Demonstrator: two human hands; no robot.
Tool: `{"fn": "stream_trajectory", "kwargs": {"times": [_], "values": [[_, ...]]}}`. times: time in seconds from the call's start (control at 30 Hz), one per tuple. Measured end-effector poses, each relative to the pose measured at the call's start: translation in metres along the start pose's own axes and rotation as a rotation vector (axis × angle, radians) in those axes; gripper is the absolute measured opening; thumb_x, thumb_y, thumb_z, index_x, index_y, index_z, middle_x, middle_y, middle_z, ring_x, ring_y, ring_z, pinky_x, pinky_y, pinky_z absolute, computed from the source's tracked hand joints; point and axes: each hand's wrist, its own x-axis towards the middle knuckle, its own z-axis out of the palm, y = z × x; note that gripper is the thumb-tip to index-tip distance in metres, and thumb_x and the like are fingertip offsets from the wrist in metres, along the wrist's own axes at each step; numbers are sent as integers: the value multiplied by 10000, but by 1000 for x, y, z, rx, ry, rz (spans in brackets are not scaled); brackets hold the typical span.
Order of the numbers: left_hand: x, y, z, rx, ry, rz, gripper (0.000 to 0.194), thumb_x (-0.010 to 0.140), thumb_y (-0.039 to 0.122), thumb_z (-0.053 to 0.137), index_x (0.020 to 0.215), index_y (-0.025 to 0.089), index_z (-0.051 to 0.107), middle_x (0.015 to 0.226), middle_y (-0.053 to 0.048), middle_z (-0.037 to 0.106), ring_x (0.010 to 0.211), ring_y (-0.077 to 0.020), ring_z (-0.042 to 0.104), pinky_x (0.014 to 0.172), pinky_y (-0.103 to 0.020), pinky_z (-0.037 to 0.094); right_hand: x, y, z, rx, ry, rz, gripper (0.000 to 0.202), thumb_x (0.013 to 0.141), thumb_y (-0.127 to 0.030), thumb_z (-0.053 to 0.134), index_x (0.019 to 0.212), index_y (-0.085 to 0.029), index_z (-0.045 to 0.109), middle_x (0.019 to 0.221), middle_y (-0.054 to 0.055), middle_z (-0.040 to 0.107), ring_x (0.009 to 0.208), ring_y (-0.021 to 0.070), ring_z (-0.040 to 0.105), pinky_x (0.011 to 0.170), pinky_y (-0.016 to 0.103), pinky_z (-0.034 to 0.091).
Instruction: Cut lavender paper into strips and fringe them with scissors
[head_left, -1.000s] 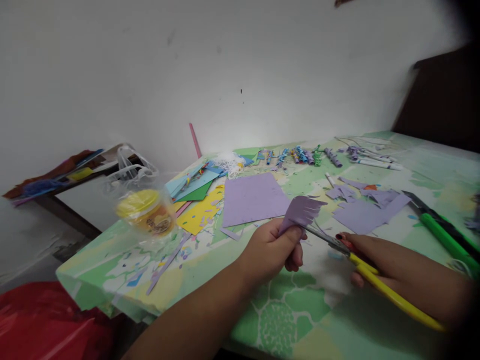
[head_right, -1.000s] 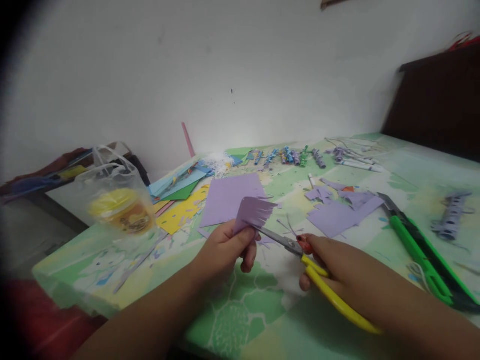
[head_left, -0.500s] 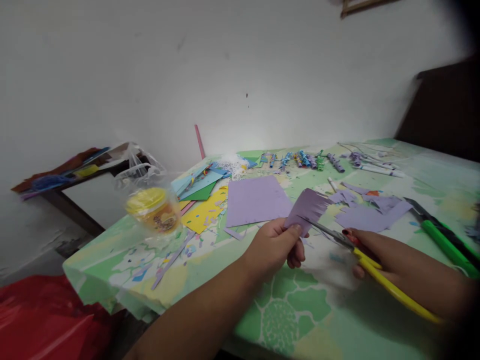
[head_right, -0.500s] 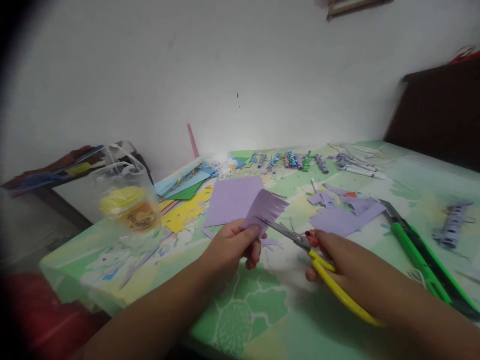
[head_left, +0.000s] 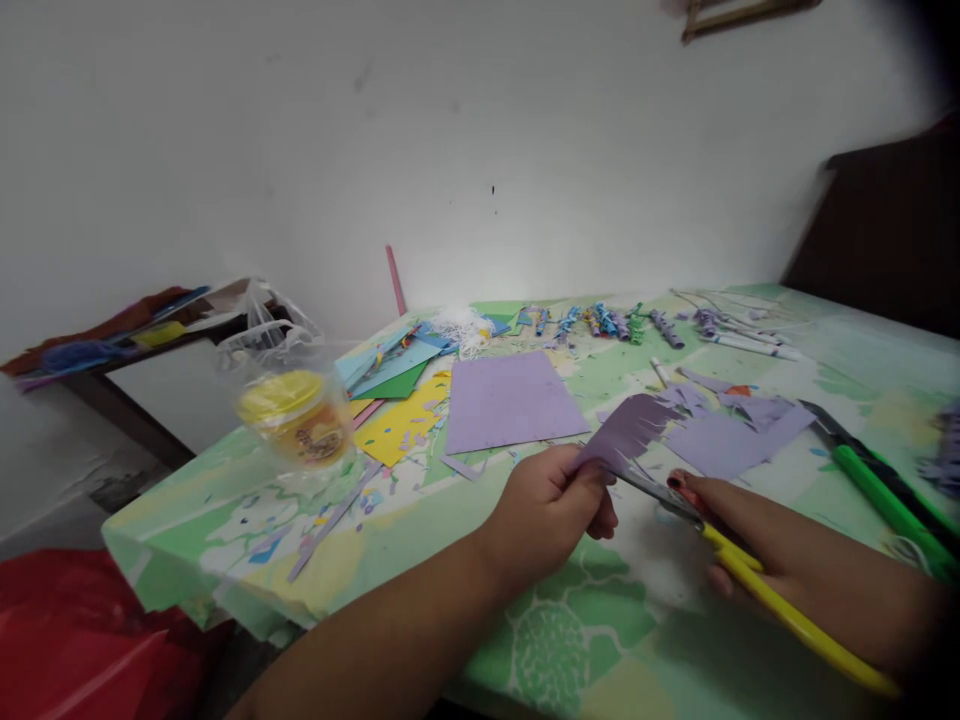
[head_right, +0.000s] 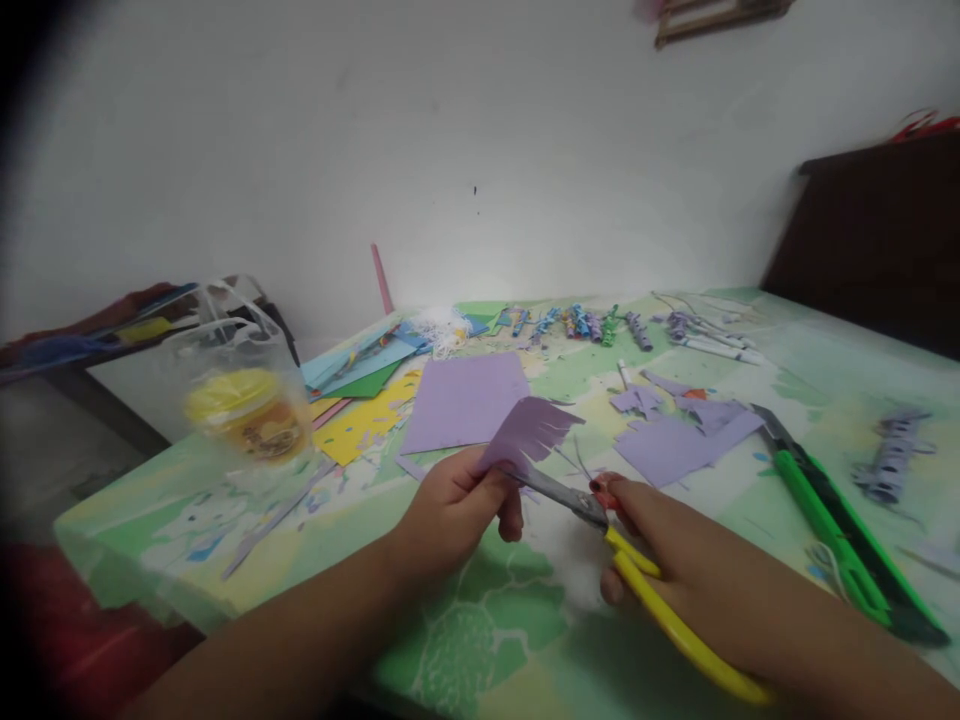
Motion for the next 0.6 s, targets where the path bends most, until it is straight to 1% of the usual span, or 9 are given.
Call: {"fn": "stream_trajectory", "kwargs": {"times": [0.1,0.17,0.3,0.37,0.47,0.6], "values": [[-1,0,-1,2,-11,20,185,805,274,491,659,162,508,493,31,524,454,-75,506,497,-206,427,-1,-6,-2,55,-4,-21,617,719,-539,580,1273,-279,500,1260,66,606,1208,344,490,962,432,444],[-1,0,-1,-7,-15,31,189,802,276,491,651,161,504,491,31,526,452,-74,506,495,-205,429,-1,-9,-3,88,-7,-39,574,715,-545,583,1221,-277,543,1178,64,648,1154,348,527,914,420,478],[-2,-2,2,-40,8,3,186,788,272,497,639,161,493,491,32,529,438,-68,498,474,-197,420,-1,-14,-6,102,-15,-46,575,708,-556,589,1202,-263,546,1203,79,624,1128,353,532,943,457,441],[-3,-4,3,-55,15,-12,170,781,264,495,644,163,491,493,36,530,432,-65,496,465,-191,413,0,-18,-7,103,-22,-36,544,706,-540,588,1169,-258,554,1185,87,626,1132,358,522,954,470,423],[-3,-4,4,-52,8,-7,161,777,248,488,641,163,492,499,35,536,433,-61,498,466,-186,411,0,-23,-8,117,-36,-47,443,700,-512,579,1065,-261,585,1088,77,655,1099,357,535,912,458,445],[-3,-1,3,-29,-12,7,208,799,261,466,620,162,500,484,33,519,440,-61,488,486,-192,417,1,-24,-7,112,-21,-65,320,691,-470,580,938,-268,607,955,50,675,1005,331,576,825,411,479]]}}
